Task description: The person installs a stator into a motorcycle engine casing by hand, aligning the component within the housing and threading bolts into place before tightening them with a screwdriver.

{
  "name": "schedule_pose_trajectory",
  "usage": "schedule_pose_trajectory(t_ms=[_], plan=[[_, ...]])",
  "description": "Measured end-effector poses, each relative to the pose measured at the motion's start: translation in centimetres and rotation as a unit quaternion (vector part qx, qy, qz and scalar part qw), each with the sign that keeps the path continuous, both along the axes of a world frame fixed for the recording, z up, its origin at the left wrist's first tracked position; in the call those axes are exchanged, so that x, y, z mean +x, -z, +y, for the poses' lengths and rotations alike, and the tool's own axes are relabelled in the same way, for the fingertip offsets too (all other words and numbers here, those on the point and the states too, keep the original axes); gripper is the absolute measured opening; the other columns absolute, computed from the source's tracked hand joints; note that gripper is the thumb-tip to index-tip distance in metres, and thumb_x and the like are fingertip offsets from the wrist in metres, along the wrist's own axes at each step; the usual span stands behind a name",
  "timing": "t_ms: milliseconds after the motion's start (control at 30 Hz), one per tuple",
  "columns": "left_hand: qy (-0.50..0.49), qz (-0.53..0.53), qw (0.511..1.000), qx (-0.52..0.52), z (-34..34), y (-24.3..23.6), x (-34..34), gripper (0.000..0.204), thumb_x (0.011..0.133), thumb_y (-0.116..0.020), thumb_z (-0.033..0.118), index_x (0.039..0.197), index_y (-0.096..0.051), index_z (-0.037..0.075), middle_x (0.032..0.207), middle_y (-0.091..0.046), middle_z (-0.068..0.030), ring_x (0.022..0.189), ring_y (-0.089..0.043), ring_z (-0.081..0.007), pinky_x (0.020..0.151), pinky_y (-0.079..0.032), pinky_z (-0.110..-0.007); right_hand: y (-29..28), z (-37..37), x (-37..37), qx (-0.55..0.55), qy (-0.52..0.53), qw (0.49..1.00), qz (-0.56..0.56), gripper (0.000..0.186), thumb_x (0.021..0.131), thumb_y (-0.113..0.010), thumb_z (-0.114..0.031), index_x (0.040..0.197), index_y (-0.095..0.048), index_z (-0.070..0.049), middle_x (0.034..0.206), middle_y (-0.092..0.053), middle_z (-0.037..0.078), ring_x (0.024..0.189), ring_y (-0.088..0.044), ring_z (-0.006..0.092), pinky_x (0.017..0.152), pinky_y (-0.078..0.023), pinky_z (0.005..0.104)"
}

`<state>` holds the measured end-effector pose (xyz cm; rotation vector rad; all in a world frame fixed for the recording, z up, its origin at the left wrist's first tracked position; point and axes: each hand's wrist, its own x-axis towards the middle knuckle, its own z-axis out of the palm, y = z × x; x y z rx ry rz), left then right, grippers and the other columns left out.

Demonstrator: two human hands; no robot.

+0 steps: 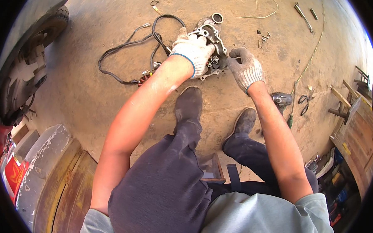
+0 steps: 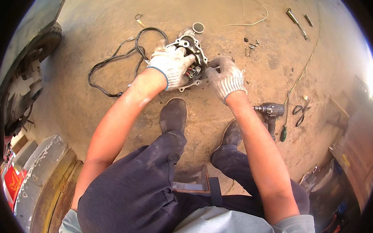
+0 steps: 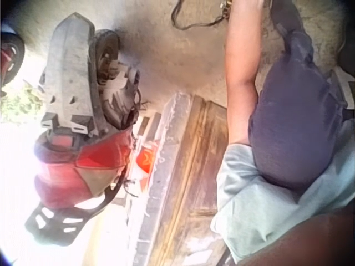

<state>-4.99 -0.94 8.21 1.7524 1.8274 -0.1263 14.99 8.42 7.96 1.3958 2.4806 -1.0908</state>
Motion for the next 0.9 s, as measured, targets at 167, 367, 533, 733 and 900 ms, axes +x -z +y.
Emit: schedule_pose_trajectory(t_ms=[167,367,533,733,900], plan=[[-0.016,-0.011,0.998,0.053,-0.6,0.9,0.1,0.055,0.085,-0.079,0.031,0.137,-0.069,0.018,0.133,-0.066,-0.0152,0.128,-0.063,-0.0377,0.107,-0.048,-0.059,1.5,-2.3,1.5,-0.140,0.162,0.976,-0.025,0.041,0.097,-0.068,-0.033,0.120,-0.075,0.000,0.101,-0.079,0.023,0.097,-0.077,0.0328,0.090,-0.059,0.0418],[0.017,0.003,0.991,0.130,-0.7,0.7,0.2,0.041,0.086,-0.079,0.033,0.121,-0.074,0.012,0.131,-0.068,-0.0102,0.127,-0.062,-0.0338,0.106,-0.049,-0.056,2.4,-3.9,3.9,-0.221,0.225,0.948,0.032,0.043,0.104,-0.064,-0.040,0.124,-0.075,-0.004,0.111,-0.079,0.021,0.109,-0.074,0.0353,0.098,-0.056,0.0416],[0.025,0.020,0.995,0.094,0.0,-0.8,0.3,0.031,0.095,-0.072,0.027,0.121,-0.077,0.012,0.125,-0.073,-0.0093,0.123,-0.065,-0.0318,0.113,-0.045,-0.054,0.6,-0.4,5.6,-0.188,0.106,0.972,-0.090,0.046,0.104,-0.059,-0.046,0.125,-0.076,-0.009,0.120,-0.077,0.021,0.114,-0.073,0.0383,0.101,-0.055,0.0465],[-0.030,0.011,0.972,0.231,-0.2,-3.0,0.6,0.015,0.092,-0.072,0.021,0.100,-0.078,0.010,0.107,-0.073,-0.0079,0.111,-0.066,-0.0325,0.100,-0.049,-0.050,0.2,10.7,8.8,-0.031,-0.013,0.972,-0.231,0.038,0.103,-0.061,-0.035,0.134,-0.074,-0.018,0.136,-0.073,0.014,0.127,-0.069,0.0367,0.109,-0.054,0.0480],[-0.108,-0.032,0.956,0.270,-0.1,-4.9,0.9,0.014,0.088,-0.079,0.024,0.090,-0.076,0.011,0.092,-0.070,-0.0106,0.095,-0.066,-0.0332,0.089,-0.048,-0.050,2.0,19.3,9.0,0.059,-0.001,0.965,-0.256,0.035,0.100,-0.065,-0.035,0.127,-0.078,-0.016,0.130,-0.075,0.015,0.123,-0.070,0.0352,0.106,-0.055,0.0455]])
